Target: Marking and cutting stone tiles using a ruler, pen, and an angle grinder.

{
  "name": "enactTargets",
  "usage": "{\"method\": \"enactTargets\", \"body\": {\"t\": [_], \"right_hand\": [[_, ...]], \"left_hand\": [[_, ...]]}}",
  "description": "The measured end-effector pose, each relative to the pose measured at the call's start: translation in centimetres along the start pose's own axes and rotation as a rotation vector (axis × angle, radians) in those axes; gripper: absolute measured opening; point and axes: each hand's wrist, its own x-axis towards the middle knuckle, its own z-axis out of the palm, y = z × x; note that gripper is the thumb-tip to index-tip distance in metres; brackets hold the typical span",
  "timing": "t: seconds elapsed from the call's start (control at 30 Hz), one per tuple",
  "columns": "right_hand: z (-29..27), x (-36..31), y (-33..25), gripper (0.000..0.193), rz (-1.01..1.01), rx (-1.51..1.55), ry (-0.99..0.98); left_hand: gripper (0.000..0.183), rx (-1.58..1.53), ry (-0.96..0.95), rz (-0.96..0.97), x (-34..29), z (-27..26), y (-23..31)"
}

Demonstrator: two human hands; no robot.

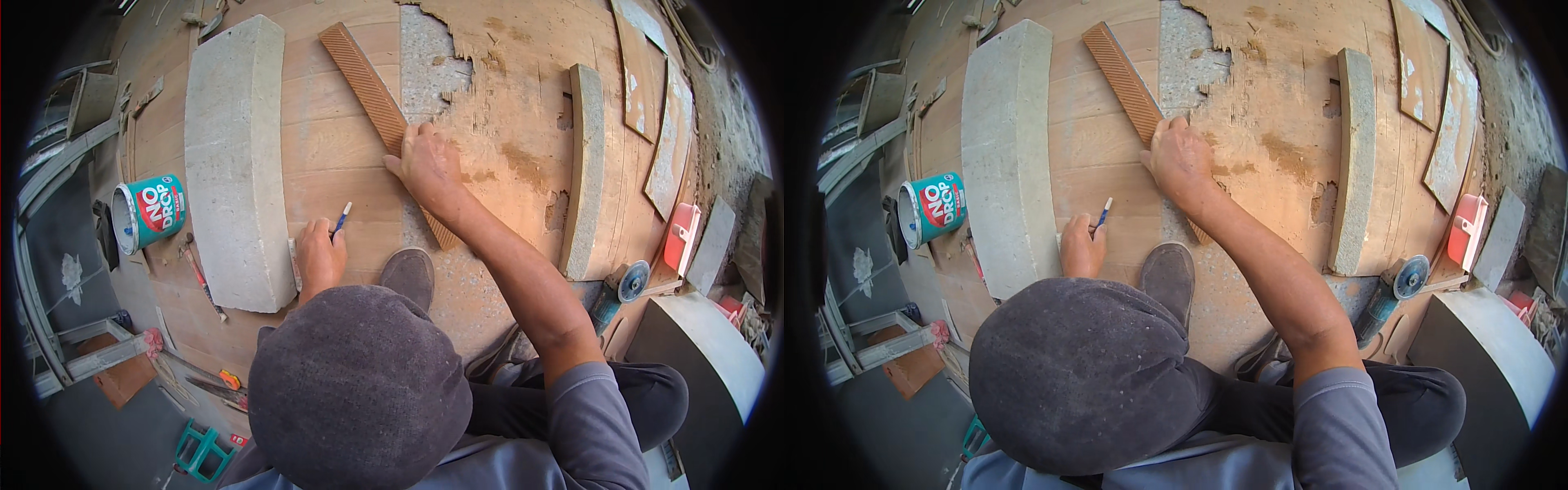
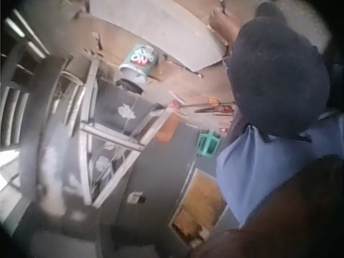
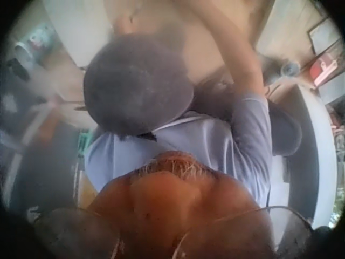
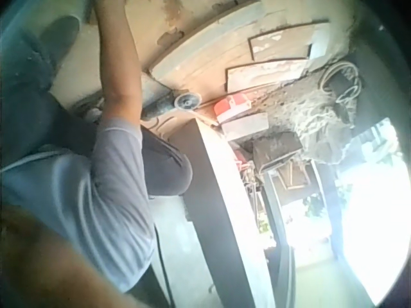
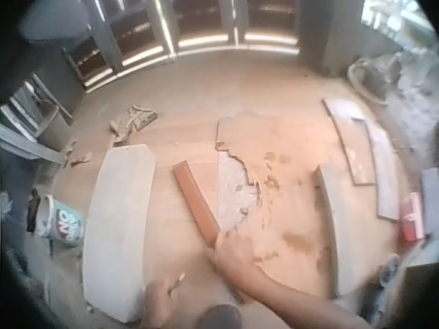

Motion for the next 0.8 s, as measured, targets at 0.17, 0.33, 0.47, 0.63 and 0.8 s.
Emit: {"method": "enactTargets", "body": {"t": [0.17, 0.33, 0.47, 0.63, 0.8], "right_hand": [[0.9, -0.2, -0.3, 0.047, -0.008, -0.053, 0.019], [0.0, -0.3, -1.4, 0.053, 0.099, 0.101, -0.008], [0.3, -0.2, -2.2, 0.059, 0.12, 0.147, -0.03], [0.0, 0.1, -4.9, 0.062, 0.159, 0.241, -0.096], [-0.5, 1.2, -1.8, 0.056, 0.12, 0.208, -0.038]], "left_hand": [[0.023, 0.003, 0.144, 0.098, 0.5, 0.0, 1.0], [0.036, -0.505, 0.038, -0.044, 4.1, -1.3, 4.7], [0.04, -1.126, -0.172, -0.288, 7.3, -0.7, 7.2], [0.035, -1.455, -0.196, -0.271, 11.9, 1.7, 5.4], [0.029, -1.39, -0.149, -0.379, 14.1, 1.3, 5.5]]}}
